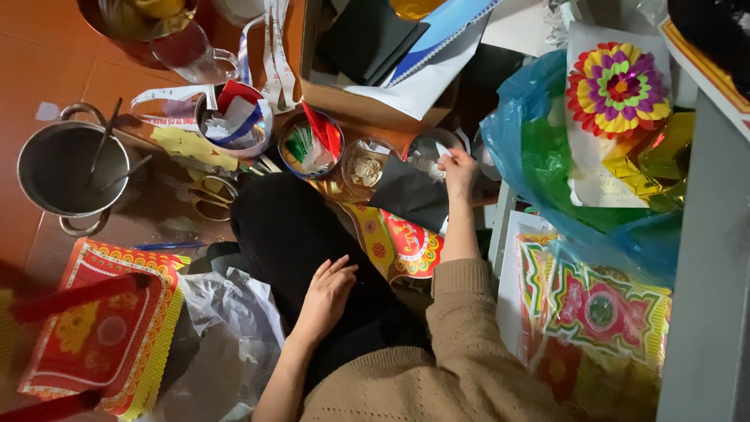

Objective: Decorating a traditional red paper horse with gold and green paper elements using glue and a brush.

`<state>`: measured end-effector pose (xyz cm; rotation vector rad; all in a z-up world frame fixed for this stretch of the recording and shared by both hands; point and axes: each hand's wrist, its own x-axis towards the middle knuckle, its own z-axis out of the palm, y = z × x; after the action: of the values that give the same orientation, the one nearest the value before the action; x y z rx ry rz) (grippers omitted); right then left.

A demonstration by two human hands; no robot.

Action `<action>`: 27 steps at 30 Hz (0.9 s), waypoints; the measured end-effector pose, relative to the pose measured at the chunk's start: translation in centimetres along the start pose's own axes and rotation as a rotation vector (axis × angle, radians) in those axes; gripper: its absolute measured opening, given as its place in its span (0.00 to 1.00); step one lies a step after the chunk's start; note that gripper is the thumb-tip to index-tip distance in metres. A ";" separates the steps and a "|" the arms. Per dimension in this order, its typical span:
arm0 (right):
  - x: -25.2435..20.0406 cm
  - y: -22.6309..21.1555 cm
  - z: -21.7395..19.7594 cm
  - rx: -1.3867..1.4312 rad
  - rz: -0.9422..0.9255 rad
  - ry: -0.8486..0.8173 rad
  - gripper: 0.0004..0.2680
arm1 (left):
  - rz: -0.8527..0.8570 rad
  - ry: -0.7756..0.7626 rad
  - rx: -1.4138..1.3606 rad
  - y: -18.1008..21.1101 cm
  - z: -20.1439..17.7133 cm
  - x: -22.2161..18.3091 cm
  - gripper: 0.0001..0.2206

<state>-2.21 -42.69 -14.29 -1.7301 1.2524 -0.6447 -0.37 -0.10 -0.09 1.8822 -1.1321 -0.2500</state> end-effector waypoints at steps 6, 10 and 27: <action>1.2 1.7 -0.4 -0.030 -0.165 0.134 0.07 | -0.024 -0.014 -0.035 0.0 -0.3 -0.3 0.01; -3.3 -6.7 -0.2 0.166 -0.150 0.032 0.07 | -0.078 0.009 -0.093 0.9 -1.8 0.0 0.01; -47.7 -47.1 4.7 0.668 -1.441 -0.934 0.03 | -0.268 1.256 -0.742 14.0 -28.9 -8.9 0.04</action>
<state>6.84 8.30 28.56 -1.7175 -0.9187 -0.7115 2.49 21.45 25.20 1.1064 0.0977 0.3203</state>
